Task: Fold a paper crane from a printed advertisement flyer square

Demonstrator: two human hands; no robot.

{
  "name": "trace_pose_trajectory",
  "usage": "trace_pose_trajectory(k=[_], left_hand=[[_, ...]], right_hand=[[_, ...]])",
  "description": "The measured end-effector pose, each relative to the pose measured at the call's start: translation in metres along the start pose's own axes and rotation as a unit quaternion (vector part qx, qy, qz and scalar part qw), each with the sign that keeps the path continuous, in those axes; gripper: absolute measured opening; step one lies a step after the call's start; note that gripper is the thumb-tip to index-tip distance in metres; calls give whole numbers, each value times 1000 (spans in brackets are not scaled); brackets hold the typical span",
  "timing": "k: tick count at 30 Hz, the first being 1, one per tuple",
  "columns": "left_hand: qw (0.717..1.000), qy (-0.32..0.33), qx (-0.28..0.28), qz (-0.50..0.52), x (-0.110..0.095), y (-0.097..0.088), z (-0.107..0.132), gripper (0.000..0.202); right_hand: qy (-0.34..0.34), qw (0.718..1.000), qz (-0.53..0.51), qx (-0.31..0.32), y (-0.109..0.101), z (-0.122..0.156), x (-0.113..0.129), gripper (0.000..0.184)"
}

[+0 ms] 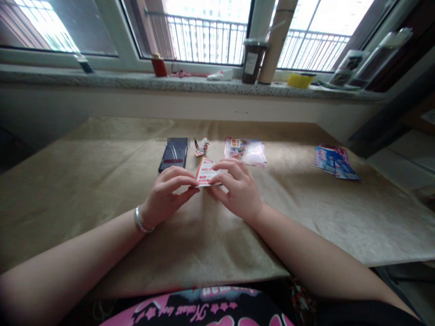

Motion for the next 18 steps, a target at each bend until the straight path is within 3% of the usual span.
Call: trace_pose_trajectory(k=[6, 18], left_hand=[[998, -24, -6, 60, 3, 0, 0, 2], [999, -29, -22, 32, 9, -2, -3, 3]], right_hand=[[3, 1000, -27, 8, 0, 0, -1, 8], [22, 994, -102, 24, 5, 2, -11, 10]])
Point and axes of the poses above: each hand's wrist, its own z-axis away from the middle knuckle, its own y-axis out of the palm, x = y × z, the point moved 9 cm from there along -z, towards the middle knuckle, and after that the axes turned 6 degrees about -z, right-handed, at the moved point
